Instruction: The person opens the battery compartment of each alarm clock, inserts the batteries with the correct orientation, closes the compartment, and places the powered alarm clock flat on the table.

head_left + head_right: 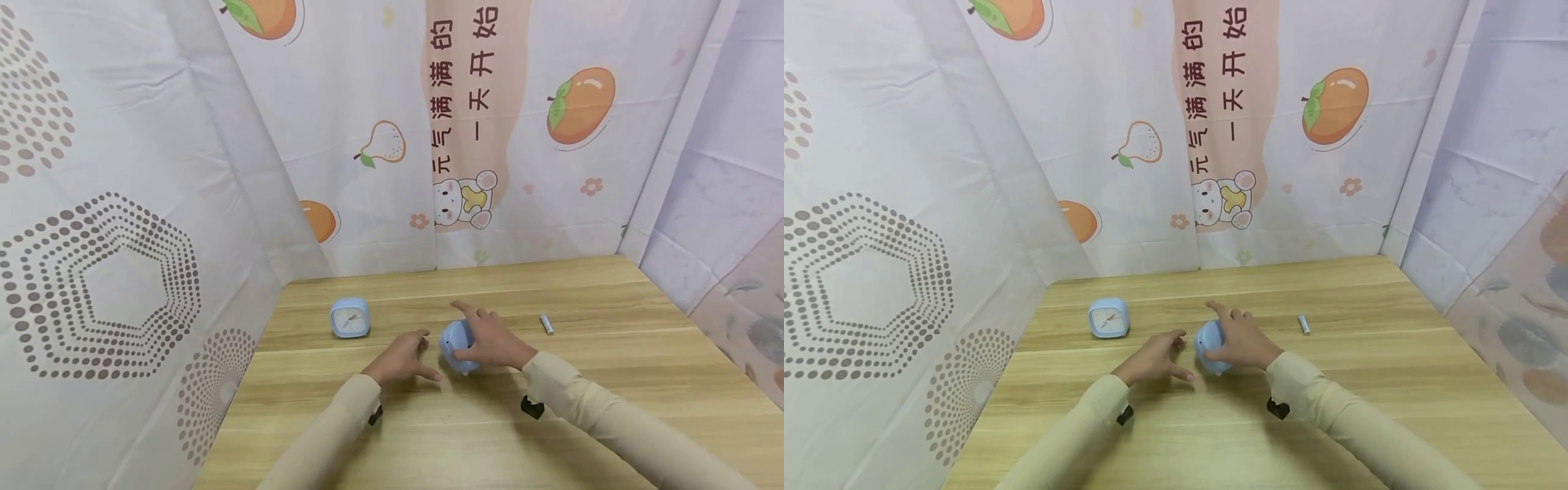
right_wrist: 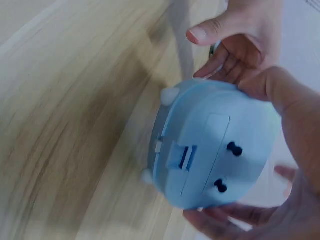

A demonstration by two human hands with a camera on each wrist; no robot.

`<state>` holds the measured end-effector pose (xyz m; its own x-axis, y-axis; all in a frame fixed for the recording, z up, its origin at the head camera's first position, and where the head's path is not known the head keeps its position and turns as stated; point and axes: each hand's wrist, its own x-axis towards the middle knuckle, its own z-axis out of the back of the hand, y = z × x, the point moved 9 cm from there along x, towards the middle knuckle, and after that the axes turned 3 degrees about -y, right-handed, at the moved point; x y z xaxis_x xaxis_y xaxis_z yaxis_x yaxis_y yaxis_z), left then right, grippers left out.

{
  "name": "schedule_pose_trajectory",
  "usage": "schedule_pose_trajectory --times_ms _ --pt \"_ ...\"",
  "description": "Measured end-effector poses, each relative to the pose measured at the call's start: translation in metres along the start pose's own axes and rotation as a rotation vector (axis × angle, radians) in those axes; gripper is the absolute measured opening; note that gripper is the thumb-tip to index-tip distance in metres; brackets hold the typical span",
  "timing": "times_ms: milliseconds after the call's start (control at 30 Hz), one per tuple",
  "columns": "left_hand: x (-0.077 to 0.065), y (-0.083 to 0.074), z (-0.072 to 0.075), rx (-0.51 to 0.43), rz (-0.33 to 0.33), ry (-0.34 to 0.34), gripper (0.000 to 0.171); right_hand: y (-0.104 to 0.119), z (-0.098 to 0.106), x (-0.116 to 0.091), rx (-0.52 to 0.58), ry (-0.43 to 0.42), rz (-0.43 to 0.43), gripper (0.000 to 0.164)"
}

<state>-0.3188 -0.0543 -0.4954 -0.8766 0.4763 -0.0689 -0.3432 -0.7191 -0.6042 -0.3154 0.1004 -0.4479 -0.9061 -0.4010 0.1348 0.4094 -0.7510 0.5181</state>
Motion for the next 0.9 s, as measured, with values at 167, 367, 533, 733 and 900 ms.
schedule_pose_trajectory --times_ms 167,367,533,733,900 --pt "0.000 0.002 0.000 -0.007 0.010 0.001 0.101 -0.002 0.001 0.000 0.061 0.043 0.081 0.080" --pt "0.000 0.003 0.001 -0.012 0.016 -0.006 0.101 -0.008 0.000 -0.001 0.162 0.166 0.124 0.069" --pt "0.000 0.003 0.000 -0.010 0.012 -0.003 0.102 -0.014 -0.003 -0.004 0.350 0.267 0.154 0.073" --pt "0.001 0.002 0.000 0.003 0.010 -0.002 0.101 -0.018 0.000 -0.010 0.455 0.371 0.165 0.091" --pt "0.001 0.002 -0.001 -0.001 0.014 -0.002 0.101 -0.027 0.001 -0.012 0.413 0.407 0.139 0.094"
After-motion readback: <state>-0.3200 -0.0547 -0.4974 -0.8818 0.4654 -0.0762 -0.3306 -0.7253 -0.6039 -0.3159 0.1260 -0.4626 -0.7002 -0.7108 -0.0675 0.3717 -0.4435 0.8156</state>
